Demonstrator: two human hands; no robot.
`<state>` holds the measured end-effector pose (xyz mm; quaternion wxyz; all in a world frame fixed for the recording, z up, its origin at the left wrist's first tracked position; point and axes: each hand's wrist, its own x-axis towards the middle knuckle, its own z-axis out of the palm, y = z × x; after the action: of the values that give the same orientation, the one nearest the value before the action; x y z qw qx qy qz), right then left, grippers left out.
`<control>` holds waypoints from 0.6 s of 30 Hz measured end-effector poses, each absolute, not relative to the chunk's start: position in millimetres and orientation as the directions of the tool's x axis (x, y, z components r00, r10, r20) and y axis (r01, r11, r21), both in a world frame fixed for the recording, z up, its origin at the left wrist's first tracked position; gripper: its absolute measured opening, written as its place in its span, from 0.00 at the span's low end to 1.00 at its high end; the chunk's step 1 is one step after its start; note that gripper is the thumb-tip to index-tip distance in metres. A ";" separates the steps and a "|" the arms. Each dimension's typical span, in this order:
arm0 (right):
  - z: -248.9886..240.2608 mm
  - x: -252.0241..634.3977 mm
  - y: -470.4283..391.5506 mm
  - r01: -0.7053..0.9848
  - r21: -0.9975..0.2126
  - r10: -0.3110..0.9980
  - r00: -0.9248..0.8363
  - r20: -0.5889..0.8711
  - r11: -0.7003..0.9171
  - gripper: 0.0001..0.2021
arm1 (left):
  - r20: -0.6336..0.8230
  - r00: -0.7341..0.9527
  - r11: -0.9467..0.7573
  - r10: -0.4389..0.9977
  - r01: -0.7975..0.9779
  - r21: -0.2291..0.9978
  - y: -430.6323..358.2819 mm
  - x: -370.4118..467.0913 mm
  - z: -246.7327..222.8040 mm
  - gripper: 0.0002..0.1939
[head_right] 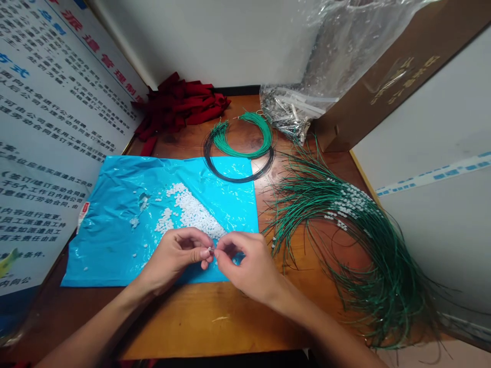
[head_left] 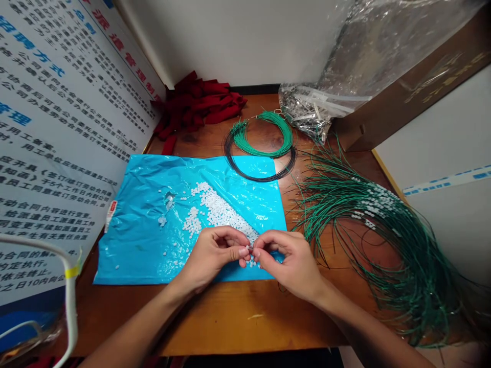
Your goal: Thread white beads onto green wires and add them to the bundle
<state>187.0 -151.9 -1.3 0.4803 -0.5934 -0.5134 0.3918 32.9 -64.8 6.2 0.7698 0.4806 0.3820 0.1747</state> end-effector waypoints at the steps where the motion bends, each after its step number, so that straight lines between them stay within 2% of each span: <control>1: -1.6 186.9 -151.9 0.249 -0.969 0.985 0.165 0.040 -0.002 0.05 | -0.419 0.649 0.474 0.635 0.101 0.875 -64.7 32.8 6.2 0.09; 8: -3.4 185.9 -152.2 0.332 -0.942 0.977 0.181 0.112 0.047 0.05 | -0.402 0.654 0.466 0.641 0.084 0.881 -64.7 32.7 5.2 0.07; 18: -3.5 185.4 -152.8 0.342 -0.937 0.976 0.176 0.131 0.064 0.05 | -0.408 0.639 0.448 0.652 0.110 0.887 -64.3 31.1 4.5 0.06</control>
<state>185.4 -152.8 -3.5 0.4789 -0.5988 -0.5502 0.3307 31.1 -64.3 4.5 0.7587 0.4939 0.3854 0.1786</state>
